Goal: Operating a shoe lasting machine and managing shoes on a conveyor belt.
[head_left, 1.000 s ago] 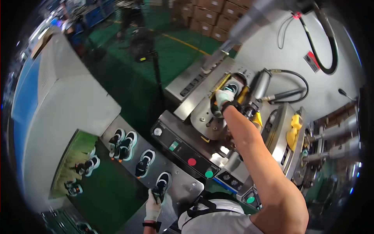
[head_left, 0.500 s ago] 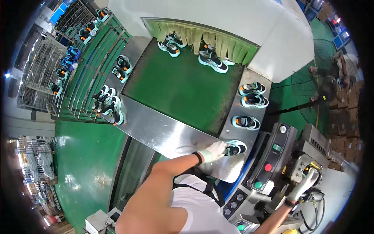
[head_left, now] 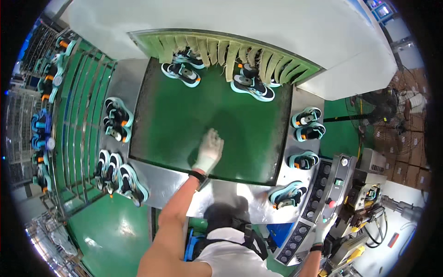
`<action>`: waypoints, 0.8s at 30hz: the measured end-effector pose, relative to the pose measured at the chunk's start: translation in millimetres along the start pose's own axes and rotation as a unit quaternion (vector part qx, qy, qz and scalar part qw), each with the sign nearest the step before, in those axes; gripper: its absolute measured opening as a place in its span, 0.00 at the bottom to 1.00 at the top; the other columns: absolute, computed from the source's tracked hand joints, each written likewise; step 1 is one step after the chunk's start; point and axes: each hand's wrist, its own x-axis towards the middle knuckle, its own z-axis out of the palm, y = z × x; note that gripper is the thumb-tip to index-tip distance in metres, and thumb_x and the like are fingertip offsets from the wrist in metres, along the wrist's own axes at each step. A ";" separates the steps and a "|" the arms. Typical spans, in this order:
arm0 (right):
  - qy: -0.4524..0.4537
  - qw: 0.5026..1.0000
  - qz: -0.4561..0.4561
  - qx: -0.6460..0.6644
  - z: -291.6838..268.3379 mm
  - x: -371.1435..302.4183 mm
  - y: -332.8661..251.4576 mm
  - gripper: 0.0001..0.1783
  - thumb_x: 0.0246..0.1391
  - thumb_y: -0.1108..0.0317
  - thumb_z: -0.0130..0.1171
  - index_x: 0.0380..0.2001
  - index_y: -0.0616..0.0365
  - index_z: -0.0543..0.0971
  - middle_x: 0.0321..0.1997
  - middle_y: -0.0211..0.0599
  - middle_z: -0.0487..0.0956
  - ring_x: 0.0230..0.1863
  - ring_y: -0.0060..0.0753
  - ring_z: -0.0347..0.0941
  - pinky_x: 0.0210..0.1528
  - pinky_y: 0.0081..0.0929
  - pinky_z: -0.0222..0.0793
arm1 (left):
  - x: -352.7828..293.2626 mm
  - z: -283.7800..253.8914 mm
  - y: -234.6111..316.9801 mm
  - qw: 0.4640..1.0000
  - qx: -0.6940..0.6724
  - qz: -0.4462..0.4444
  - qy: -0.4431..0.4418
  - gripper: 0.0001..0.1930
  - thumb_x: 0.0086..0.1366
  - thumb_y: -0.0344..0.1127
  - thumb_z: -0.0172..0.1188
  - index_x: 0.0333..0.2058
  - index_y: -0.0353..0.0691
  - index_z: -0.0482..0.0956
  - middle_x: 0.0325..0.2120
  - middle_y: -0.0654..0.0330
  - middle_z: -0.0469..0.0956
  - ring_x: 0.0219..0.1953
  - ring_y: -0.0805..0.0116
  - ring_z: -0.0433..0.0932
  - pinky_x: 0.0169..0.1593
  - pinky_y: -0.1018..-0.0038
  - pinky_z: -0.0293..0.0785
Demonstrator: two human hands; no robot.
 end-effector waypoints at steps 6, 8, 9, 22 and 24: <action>-0.074 0.997 0.018 0.013 16.0 -80.7 -17.9 0.45 0.53 0.64 0.63 0.70 0.65 0.55 0.74 0.65 0.49 0.76 0.60 0.43 0.76 0.45 0.41 | 223.2 -139.2 36.7 0.963 0.145 0.150 0.172 0.45 0.59 0.44 0.69 0.67 0.32 0.52 0.61 0.39 0.61 0.58 0.42 0.68 0.59 0.61 0.69; -0.111 0.991 0.070 -0.025 29.0 -101.8 -2.3 0.45 0.52 0.63 0.63 0.69 0.66 0.55 0.74 0.65 0.50 0.76 0.60 0.43 0.76 0.45 0.42 | 276.6 -138.7 40.6 0.963 0.159 0.175 0.131 0.44 0.58 0.47 0.69 0.66 0.35 0.57 0.59 0.39 0.65 0.59 0.40 0.67 0.61 0.58 0.66; -0.151 0.984 0.086 -0.037 30.9 -110.8 -4.4 0.45 0.51 0.63 0.64 0.69 0.65 0.57 0.74 0.65 0.50 0.76 0.59 0.45 0.76 0.45 0.42 | 295.9 -142.3 31.9 0.947 0.222 0.203 0.116 0.36 0.60 0.47 0.67 0.61 0.35 0.65 0.54 0.41 0.69 0.57 0.41 0.68 0.60 0.58 0.67; -0.159 0.925 0.156 0.308 31.3 -213.7 -120.3 0.39 0.55 0.70 0.65 0.67 0.68 0.60 0.69 0.49 0.64 0.68 0.37 0.62 0.69 0.35 0.58 | 100.6 -105.1 61.4 0.955 0.206 0.196 -0.087 0.13 0.65 0.39 0.60 0.43 0.37 0.76 0.44 0.49 0.74 0.46 0.45 0.75 0.48 0.57 0.73; -0.201 0.876 0.097 0.428 7.0 -206.8 -176.9 0.37 0.55 0.66 0.67 0.64 0.68 0.64 0.67 0.51 0.67 0.68 0.38 0.63 0.68 0.36 0.58 | 48.2 -93.0 79.8 0.940 0.216 0.215 -0.152 0.12 0.64 0.39 0.61 0.41 0.39 0.77 0.42 0.51 0.76 0.44 0.47 0.77 0.46 0.58 0.75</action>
